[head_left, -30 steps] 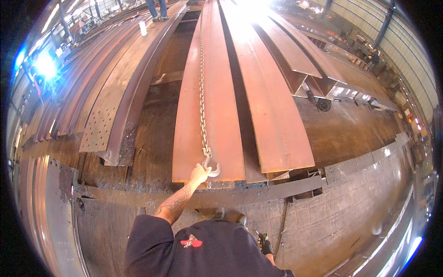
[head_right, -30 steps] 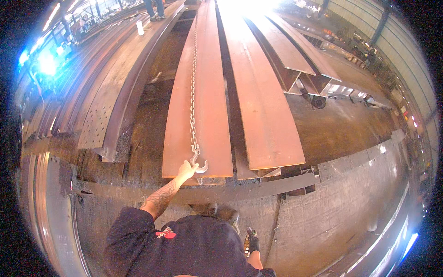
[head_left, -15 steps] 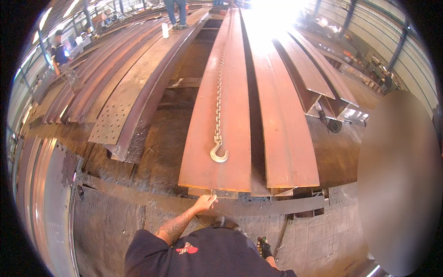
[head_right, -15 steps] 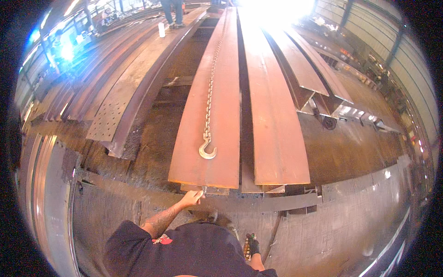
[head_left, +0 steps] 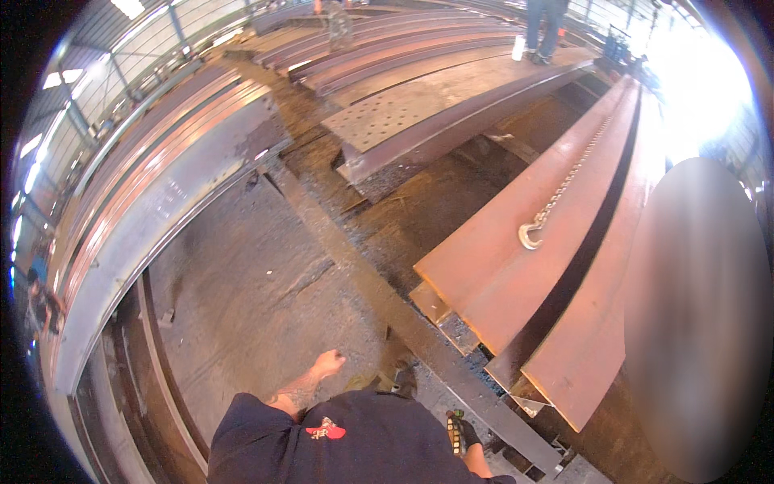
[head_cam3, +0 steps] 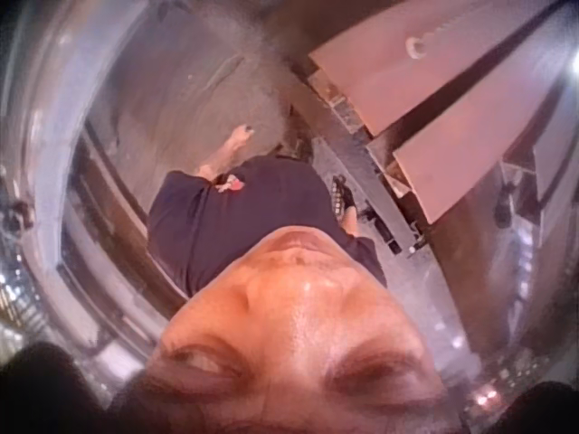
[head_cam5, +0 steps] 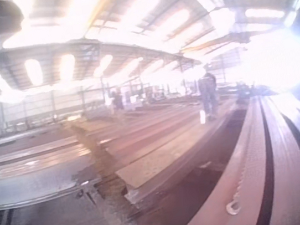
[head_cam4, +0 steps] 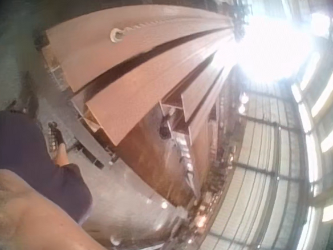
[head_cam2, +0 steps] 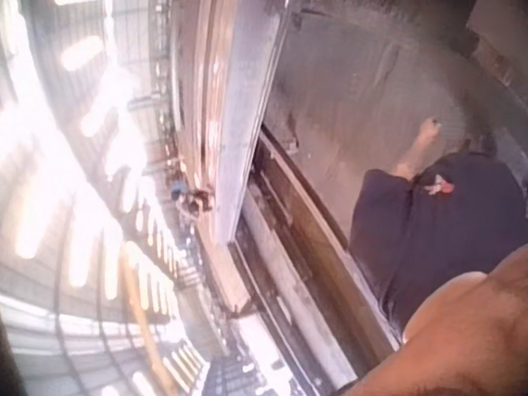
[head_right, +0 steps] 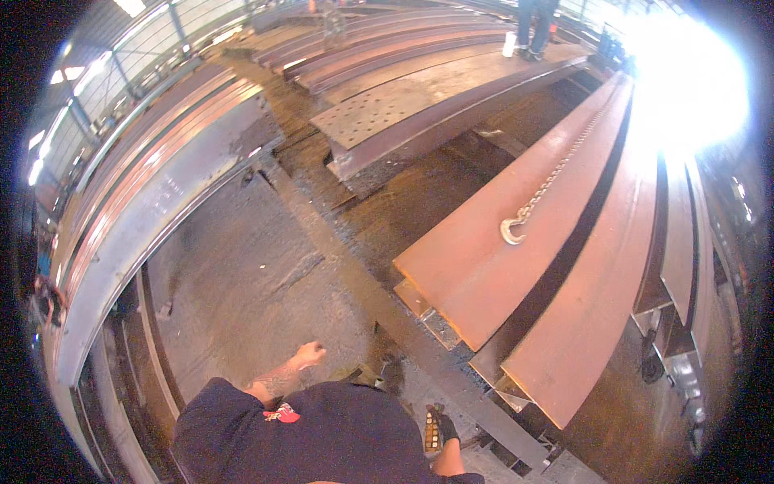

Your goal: The person operates a crane remote to lift and reposition long metal beams in a fabrication shop. They guide the suspended beam into place among other stacked beams and then walk to another area to continue handling additional beams.

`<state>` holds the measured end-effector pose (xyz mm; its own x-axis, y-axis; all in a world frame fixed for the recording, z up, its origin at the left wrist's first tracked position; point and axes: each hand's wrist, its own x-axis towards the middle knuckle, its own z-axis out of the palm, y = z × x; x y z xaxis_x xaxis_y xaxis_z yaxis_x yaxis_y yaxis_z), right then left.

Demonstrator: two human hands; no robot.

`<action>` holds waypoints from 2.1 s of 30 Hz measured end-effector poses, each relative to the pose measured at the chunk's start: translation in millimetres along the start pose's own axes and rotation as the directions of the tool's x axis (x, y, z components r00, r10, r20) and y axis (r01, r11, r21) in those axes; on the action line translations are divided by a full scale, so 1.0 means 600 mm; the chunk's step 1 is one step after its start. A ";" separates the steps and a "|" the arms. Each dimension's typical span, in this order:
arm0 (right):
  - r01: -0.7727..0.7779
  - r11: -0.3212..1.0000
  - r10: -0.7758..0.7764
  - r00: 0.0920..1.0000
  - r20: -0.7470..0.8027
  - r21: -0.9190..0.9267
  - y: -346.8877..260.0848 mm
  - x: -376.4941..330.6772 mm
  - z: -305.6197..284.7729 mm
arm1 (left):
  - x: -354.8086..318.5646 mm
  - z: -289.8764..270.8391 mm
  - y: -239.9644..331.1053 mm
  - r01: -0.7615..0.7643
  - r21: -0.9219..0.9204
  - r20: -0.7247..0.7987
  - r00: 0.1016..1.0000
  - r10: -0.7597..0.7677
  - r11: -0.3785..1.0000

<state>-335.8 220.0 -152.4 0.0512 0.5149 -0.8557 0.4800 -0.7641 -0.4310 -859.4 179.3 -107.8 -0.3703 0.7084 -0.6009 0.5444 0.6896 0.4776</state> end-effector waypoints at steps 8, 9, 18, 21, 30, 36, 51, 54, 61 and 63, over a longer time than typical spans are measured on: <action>0.140 0.968 -0.101 0.976 0.191 -0.207 -0.038 0.049 0.007 | -0.183 0.104 -0.250 0.508 -0.070 0.184 0.852 -0.489 0.858; 0.161 0.958 -0.108 0.968 0.225 -0.235 -0.052 0.058 0.020 | -0.201 0.117 -0.255 0.526 -0.115 0.099 0.850 -0.517 0.843; 0.472 0.806 -0.284 0.838 0.467 -0.356 -0.253 0.137 0.211 | -0.234 -0.021 -0.270 0.341 -0.667 -0.148 0.811 -0.566 0.662; 0.816 0.382 -0.485 0.577 0.657 -0.434 -0.331 0.206 0.309 | -0.206 -0.030 -0.401 0.292 -0.573 -0.270 0.815 -0.513 0.766; 0.644 0.428 -0.250 0.758 0.602 -0.634 -0.509 0.119 0.641 | -0.281 -0.110 -0.635 0.443 -0.733 -0.045 0.726 -0.686 0.516; 0.677 0.345 -0.181 0.727 0.662 -0.650 -0.621 0.069 0.816 | -0.308 -0.165 -0.702 0.326 -0.870 -0.064 0.668 -0.741 0.369; 0.692 0.354 -0.204 0.714 0.670 -0.629 -0.888 0.155 1.008 | -0.061 -0.240 -0.694 0.462 -0.795 0.049 0.694 -0.718 0.393; 0.752 0.320 -0.266 0.655 0.707 -0.576 -0.980 0.216 1.044 | -0.015 -0.296 -0.715 0.419 -0.845 0.011 0.637 -0.771 0.333; 0.752 0.187 -0.419 0.643 0.641 -0.632 -1.177 0.378 1.112 | 0.154 -0.534 -0.722 0.331 -0.832 -0.098 0.702 -0.705 0.445; 0.676 0.295 -0.408 0.728 0.550 -0.675 -1.209 0.433 1.135 | 0.206 -0.601 -0.711 0.331 -0.847 -0.049 0.731 -0.680 0.416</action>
<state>-1267.0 643.4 -257.2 -0.6405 0.4731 -0.6049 0.7679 0.3847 -0.5122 -1408.7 26.9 -154.9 -0.6779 0.0560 -0.7331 -0.5338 0.6482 0.5431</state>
